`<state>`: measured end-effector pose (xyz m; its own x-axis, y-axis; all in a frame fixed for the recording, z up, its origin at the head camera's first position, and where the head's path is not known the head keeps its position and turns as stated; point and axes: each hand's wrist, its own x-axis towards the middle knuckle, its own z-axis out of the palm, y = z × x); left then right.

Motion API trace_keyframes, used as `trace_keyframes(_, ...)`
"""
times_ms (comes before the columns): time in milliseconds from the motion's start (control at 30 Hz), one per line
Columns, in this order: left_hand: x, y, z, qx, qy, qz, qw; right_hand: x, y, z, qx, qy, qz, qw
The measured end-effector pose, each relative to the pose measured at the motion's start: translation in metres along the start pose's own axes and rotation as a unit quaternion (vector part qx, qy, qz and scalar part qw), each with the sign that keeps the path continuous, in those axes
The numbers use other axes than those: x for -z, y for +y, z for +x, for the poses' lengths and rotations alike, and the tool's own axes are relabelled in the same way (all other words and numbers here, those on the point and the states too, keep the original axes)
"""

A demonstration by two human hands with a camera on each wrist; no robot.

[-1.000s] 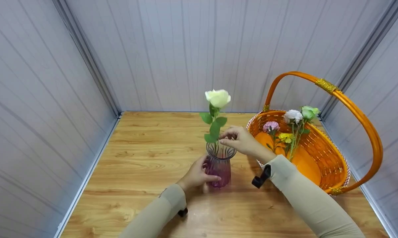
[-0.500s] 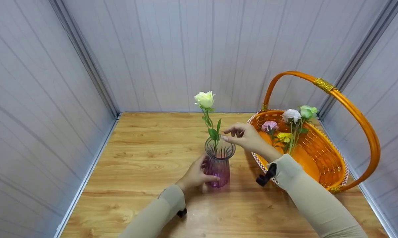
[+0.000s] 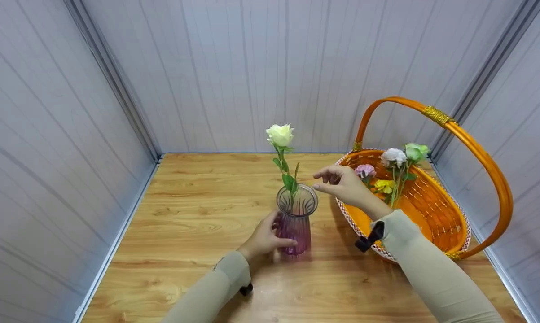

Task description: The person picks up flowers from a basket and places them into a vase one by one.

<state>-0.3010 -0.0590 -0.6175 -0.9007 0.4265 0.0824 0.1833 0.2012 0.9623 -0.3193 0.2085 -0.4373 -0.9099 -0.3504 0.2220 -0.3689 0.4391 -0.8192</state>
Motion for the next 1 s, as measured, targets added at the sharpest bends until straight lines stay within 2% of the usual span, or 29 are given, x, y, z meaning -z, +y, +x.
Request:
trace_keyframes(333, 0.002, 0.001, -0.002, -0.005, -0.002, 0.006, 1.0, 0.013, 0.003, -0.005, -0.02, 0.012, 0.008, 1.0)
trace_keyframes(533, 0.003, 0.0, -0.002, 0.002, -0.001, 0.007, 1.0, 0.021, 0.005, -0.009, -0.014, 0.024, 0.01, 1.0)
trace_keyframes(867, 0.002, 0.0, -0.003, 0.007, -0.01, -0.027, 0.9996, 0.03, 0.012, -0.014, -0.011, 0.05, 0.019, 0.999)
trace_keyframes(1000, 0.002, 0.0, -0.004, 0.014, -0.009, -0.024, 0.9996, 0.035, 0.017, -0.016, -0.014, 0.051, 0.018, 0.998)
